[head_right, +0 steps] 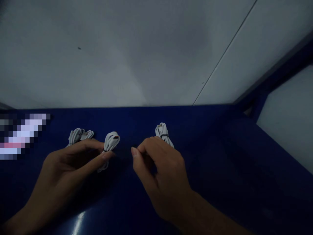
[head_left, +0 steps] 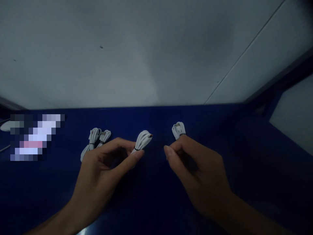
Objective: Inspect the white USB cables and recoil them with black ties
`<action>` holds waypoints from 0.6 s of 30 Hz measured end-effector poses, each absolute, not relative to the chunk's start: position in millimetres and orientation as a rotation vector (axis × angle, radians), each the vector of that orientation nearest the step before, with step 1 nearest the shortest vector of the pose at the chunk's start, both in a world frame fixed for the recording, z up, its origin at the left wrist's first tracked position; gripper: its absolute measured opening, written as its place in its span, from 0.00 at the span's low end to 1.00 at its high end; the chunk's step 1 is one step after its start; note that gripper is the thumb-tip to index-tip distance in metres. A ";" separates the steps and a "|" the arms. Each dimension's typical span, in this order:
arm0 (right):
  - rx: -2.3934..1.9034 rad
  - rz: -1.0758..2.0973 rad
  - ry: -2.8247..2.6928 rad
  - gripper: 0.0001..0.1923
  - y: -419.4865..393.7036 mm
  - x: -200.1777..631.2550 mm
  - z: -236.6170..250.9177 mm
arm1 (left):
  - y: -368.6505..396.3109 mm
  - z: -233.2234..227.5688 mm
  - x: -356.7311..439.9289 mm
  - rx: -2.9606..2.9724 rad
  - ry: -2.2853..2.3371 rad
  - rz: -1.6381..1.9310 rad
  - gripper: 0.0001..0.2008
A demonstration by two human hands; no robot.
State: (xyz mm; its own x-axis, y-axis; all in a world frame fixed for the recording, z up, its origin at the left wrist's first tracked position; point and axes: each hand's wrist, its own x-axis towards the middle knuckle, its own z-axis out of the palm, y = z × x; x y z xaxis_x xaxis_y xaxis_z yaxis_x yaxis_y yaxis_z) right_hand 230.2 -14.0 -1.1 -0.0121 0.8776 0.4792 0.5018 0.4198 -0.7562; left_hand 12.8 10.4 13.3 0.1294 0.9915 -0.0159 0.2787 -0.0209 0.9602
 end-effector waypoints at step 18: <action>-1.175 0.923 -1.450 0.08 -13.6 241.2 -1.4 | 12.4 8.7 11.6 1.202 1.216 0.892 0.07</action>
